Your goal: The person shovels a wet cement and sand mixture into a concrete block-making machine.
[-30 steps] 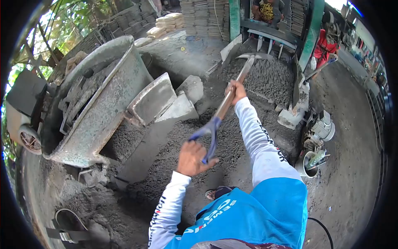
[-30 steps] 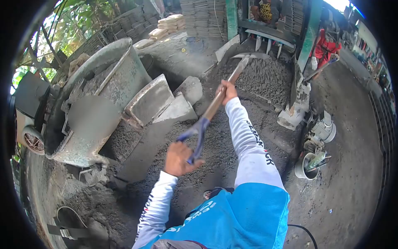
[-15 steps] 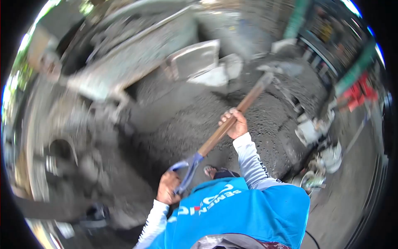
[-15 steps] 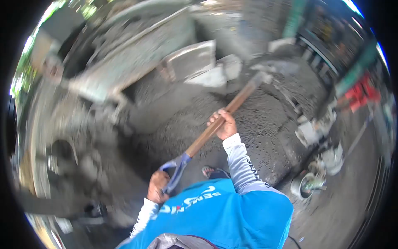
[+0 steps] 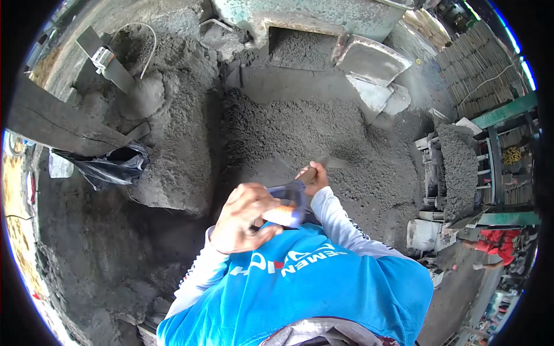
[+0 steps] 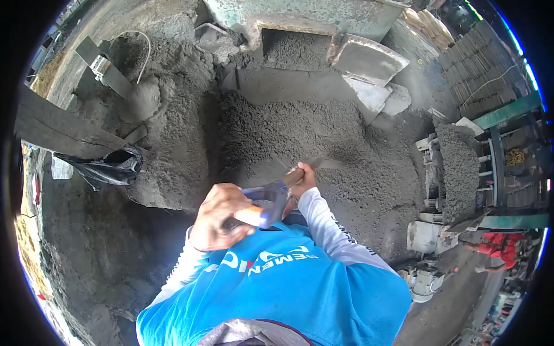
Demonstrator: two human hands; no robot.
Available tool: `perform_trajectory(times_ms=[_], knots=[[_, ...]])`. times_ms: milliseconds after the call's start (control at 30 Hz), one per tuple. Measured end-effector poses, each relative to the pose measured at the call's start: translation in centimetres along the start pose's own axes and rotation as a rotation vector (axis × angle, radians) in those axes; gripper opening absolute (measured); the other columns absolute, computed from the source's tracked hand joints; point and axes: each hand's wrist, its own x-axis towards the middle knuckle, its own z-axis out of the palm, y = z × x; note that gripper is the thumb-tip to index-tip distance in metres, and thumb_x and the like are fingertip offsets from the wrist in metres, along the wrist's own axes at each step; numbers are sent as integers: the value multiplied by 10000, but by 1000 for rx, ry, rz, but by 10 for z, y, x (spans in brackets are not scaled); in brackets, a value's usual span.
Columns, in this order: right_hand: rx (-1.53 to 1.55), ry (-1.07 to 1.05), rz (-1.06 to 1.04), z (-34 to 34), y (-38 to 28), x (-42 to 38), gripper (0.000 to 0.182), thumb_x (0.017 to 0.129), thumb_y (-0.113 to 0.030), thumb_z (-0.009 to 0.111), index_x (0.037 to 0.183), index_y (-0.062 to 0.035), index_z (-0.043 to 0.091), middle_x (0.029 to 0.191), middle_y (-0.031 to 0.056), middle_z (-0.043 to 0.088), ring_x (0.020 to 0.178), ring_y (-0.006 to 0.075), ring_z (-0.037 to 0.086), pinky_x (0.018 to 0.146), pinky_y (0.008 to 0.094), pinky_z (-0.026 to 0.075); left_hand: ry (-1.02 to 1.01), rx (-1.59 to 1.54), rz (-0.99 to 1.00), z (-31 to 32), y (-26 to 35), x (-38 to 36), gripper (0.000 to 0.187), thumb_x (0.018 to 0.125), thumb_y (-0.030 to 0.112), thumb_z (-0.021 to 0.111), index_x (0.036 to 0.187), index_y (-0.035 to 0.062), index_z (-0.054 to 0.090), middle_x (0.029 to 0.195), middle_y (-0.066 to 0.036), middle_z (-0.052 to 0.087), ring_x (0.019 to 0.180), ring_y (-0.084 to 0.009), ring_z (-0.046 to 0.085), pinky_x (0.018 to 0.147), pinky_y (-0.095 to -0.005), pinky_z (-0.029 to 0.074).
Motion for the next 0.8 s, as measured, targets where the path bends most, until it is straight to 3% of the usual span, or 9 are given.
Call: perform_trajectory(times_ms=[100,300,367,433,500,533,600,633,800], knots=[[-30,-10,137,1,2,3,145,818,-208,604,746,-105,531,652,49,544,568,226,538,638,427,492,183,-494,-163,7,-28,-14,520,782,358,752,1125,2,590,1067,-143,608,1065,-288,572,926,-439,455],[-161,-215,681,22,19,-24,408,804,-459,566,783,-61,654,702,87,645,679,236,609,665,385,477,79,-1367,-1760,158,-191,-35,598,796,618,608,964,45,582,901,-79,610,848,-234,595,680,-415,493],[-385,-385,772,21,-1,-24,523,855,-553,511,841,-51,659,727,104,656,682,260,613,655,408,486,-64,-1752,-1552,225,-287,-75,507,811,546,584,990,74,530,1030,-132,580,958,-315,569,798,-494,479],[-307,-384,931,7,-43,-17,555,909,-573,483,949,-44,644,812,118,667,713,256,620,654,423,503,430,-1482,-1730,236,-260,-23,417,828,396,555,1077,65,505,1113,-150,557,1019,-319,553,868,-484,470],[-1376,-506,-678,10,-118,-67,248,812,-107,715,1046,-95,633,958,67,640,829,195,618,775,346,505,684,-1546,-1839,248,-271,-3,390,826,283,523,1136,49,487,1136,-148,567,1023,-324,562,869,-473,476],[-1498,-347,-1026,-4,-159,-73,297,798,-77,700,1083,-92,618,984,68,653,864,193,618,784,331,502,705,-1606,-1848,258,-292,-8,364,825,257,531,1131,69,473,1126,-137,569,1044,-319,563,893,-483,461],[-138,-297,-585,28,-226,-140,317,927,-316,587,1126,-70,607,1007,59,644,885,215,616,790,377,508,757,-1550,-1891,272,-296,0,364,831,234,514,1148,62,467,1153,-144,570,1035,-330,574,877,-488,470],[-346,-192,-826,42,-248,-172,459,937,-473,525,1067,-48,637,919,69,648,837,224,627,793,403,505,776,-1516,-1925,279,-295,5,391,829,228,508,1176,52,462,1189,-155,567,1035,-342,580,870,-493,478],[-1684,-160,-1098,87,-266,-267,452,781,-304,754,1117,-33,621,1013,93,670,978,245,639,820,365,521,691,-1318,-2036,347,-306,28,234,786,198,583,1003,142,515,1082,-82,570,998,-294,568,844,-490,455]])
